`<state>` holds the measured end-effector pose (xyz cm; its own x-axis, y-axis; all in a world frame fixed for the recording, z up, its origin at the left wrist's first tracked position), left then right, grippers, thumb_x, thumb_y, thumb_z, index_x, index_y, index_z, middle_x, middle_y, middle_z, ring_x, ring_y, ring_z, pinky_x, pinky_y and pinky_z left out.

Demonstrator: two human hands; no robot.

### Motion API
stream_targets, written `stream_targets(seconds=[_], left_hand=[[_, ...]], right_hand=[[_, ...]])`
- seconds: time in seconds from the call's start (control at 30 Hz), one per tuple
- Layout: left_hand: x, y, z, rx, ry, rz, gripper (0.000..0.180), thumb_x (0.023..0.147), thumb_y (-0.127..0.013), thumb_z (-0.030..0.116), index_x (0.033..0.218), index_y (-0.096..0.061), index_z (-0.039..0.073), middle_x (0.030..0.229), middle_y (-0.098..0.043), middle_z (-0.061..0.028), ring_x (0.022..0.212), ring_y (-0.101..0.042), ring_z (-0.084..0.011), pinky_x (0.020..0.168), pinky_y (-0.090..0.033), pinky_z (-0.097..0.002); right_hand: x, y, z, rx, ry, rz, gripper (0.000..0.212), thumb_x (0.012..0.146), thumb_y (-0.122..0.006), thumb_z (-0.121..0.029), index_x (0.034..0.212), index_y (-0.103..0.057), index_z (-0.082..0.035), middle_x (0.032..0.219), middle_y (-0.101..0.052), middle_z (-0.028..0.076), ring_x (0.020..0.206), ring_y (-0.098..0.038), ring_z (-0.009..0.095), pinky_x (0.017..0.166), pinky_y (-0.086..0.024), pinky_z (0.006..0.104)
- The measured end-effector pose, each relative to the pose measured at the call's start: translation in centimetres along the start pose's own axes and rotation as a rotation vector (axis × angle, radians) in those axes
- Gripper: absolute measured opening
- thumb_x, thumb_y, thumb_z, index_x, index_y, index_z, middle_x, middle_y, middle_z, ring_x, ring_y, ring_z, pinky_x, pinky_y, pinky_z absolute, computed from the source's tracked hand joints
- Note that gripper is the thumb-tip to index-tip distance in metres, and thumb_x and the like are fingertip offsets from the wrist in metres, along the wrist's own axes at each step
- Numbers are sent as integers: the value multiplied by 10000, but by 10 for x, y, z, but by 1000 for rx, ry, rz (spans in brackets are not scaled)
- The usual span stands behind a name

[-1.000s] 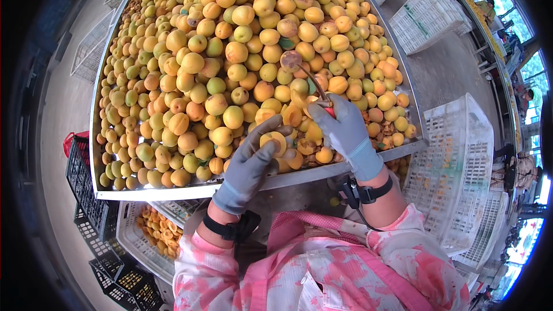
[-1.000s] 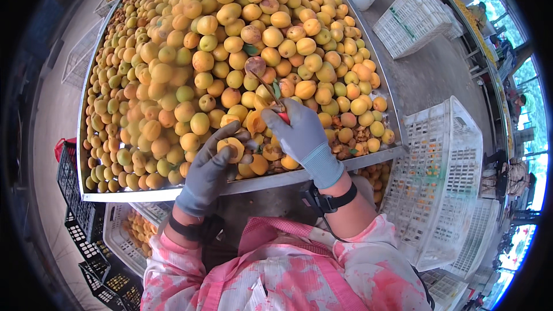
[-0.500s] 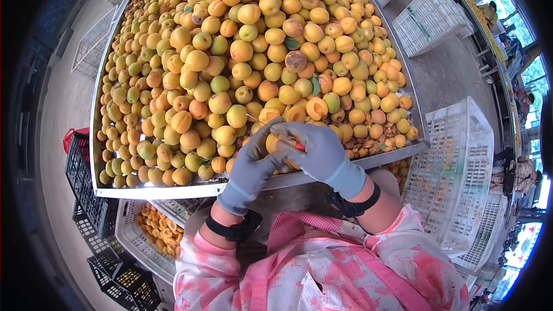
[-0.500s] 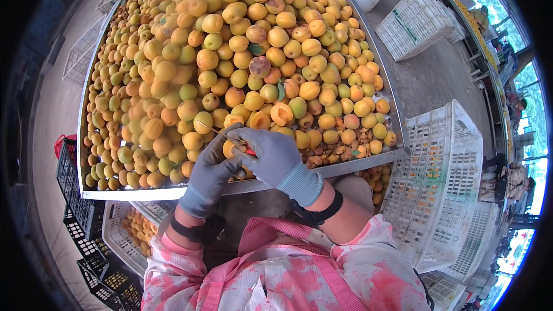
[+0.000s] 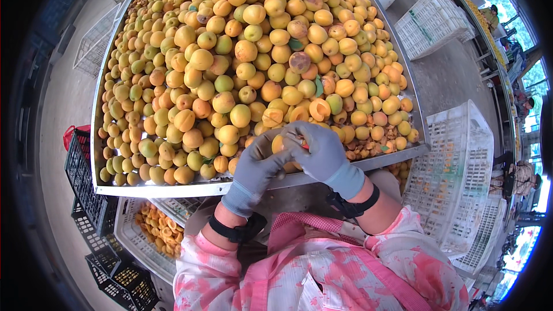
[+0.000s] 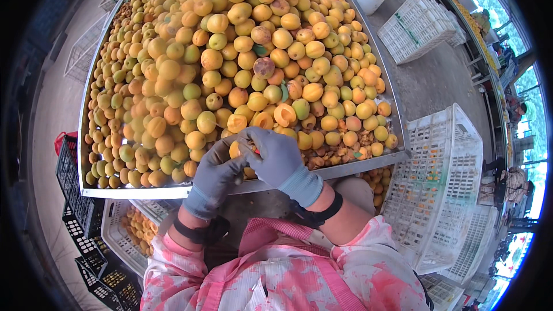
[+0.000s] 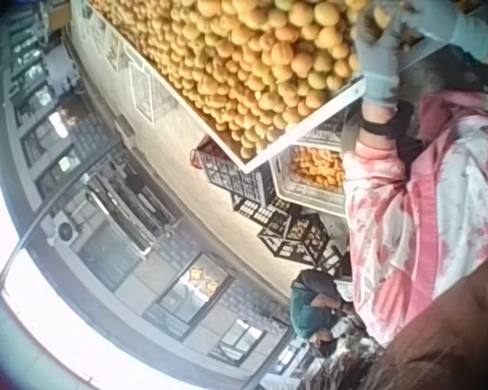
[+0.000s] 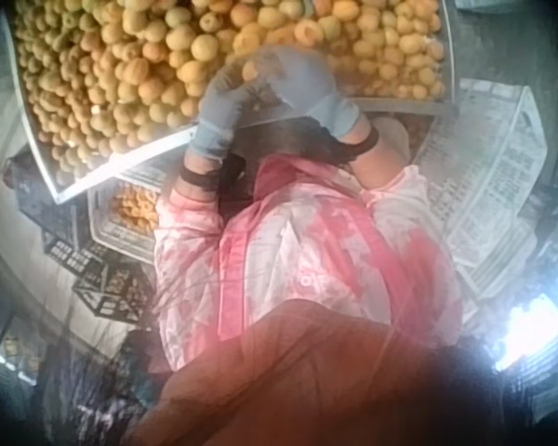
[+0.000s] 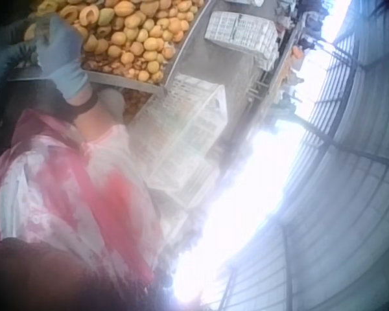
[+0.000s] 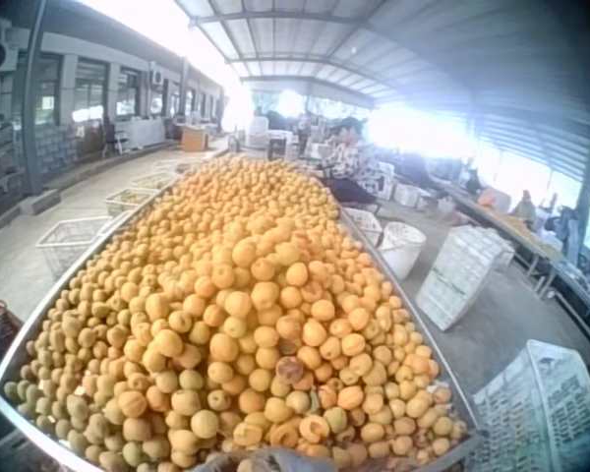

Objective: The person picks up apricots from a large pile, cuts them in half with a small knife, and removes the pits. The pitted fruit halves are placed into a crate while the pits are dropped onto the table.

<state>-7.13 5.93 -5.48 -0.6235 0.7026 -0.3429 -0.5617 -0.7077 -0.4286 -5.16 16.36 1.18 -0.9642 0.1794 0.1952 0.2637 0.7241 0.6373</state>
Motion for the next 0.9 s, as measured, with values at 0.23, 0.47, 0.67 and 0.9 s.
stream_targets(seconds=[0.23, 0.47, 0.67, 0.9], left_hand=[[3, 4, 10, -59, -76, 49, 493, 866, -652, 98, 1316, -469, 12, 1045, -601, -24, 819, -567, -53, 722, -463, -170], [7, -3, 6, 113, -138, 53, 483, 837, -672, 48, 1280, -482, 9, 1069, -561, -15, 903, -529, -51, 805, -448, -193], [17, -8, -14, 232, -154, 50, 415, 805, -725, 77, 1163, -530, 2, 1026, -564, -15, 889, -531, -65, 782, -462, -206], [17, -7, -17, 236, -188, 55, 431, 770, -779, 162, 1099, -556, -3, 948, -617, -43, 854, -557, -92, 769, -478, -249]], right_hand=[[-2, 2, 19, 408, -323, -229, 356, 842, -680, -339, 928, -629, 3, 698, -599, 119, 629, -575, 185, 615, -463, 317], [10, 15, 19, 269, -353, -285, 316, 872, -662, -305, 906, -626, 8, 698, -604, 83, 664, -565, 100, 609, -453, 276], [13, 46, 1, 1074, -140, 357, 163, 904, -613, -142, 936, -586, 16, 727, -626, 43, 488, -535, 74, 524, -444, 225], [6, 42, -17, 904, 101, 445, 138, 923, -553, -158, 922, -566, -21, 724, -553, 43, 565, -532, 123, 515, -424, 260]])
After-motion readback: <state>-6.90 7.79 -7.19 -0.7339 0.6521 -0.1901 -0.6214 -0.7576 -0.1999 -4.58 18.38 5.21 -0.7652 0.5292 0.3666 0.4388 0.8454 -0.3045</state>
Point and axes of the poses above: each hand's wrist, its own x-axis towards the middle knuckle, its own y-axis out of the back of the hand, z = x × y, the point moved 10 cm from there along x, towards the middle knuckle
